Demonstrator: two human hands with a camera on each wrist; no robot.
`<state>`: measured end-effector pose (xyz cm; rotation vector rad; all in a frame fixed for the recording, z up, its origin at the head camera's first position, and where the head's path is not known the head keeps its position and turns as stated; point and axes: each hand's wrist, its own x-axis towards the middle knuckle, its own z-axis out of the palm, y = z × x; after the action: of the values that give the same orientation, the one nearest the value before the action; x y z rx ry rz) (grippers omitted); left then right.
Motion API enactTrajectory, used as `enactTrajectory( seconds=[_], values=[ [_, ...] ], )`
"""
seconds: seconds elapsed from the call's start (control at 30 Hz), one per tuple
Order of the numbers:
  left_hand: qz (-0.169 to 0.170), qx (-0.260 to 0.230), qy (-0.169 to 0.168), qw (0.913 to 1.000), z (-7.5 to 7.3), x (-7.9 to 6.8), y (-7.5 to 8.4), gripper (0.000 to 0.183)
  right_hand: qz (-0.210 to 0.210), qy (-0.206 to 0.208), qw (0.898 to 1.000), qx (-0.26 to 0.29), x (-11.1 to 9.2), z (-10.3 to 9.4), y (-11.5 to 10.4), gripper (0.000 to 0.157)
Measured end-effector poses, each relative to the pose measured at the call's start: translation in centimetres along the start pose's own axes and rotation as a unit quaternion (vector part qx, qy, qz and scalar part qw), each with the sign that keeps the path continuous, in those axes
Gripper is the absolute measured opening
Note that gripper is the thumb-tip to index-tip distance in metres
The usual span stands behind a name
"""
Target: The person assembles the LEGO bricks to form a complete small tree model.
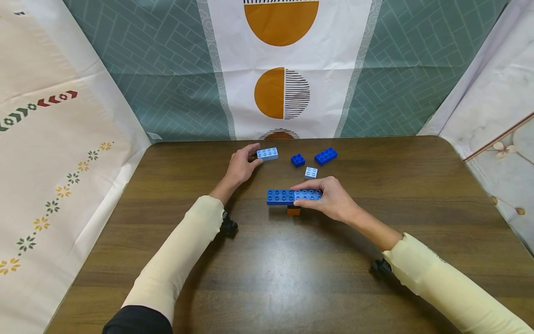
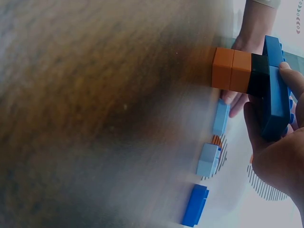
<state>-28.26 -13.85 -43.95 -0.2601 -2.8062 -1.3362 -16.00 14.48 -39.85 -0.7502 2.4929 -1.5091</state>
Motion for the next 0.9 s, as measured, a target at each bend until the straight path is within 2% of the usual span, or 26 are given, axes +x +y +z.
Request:
enactTrajectory(
  seconds=[0.13, 0.47, 0.67, 0.9],
  values=[
    [-0.004, 0.008, 0.008, 0.9999, 0.1, 0.1, -0.1, 0.05, 0.001, -0.001, 1.0, 0.006, 0.0, 0.1, 0.0, 0.033],
    [0.015, 0.019, 0.012, 0.9996, -0.3, -0.3, -0.3, 0.042, 0.001, -0.001, 1.0, 0.009, 0.0, 0.1, 0.1, 0.033],
    [0.032, 0.009, 0.005, 0.9994, -0.9, -1.1, -0.2, 0.041, 0.005, -0.001, 1.0, 0.006, 0.0, 0.1, 0.0, 0.034],
    [0.073, -0.018, -0.004, 0.9972, -1.6, -2.7, 0.9, 0.041, 0.009, -0.002, 1.0, -0.005, 0.0, 0.1, 0.1, 0.035]
  ],
)
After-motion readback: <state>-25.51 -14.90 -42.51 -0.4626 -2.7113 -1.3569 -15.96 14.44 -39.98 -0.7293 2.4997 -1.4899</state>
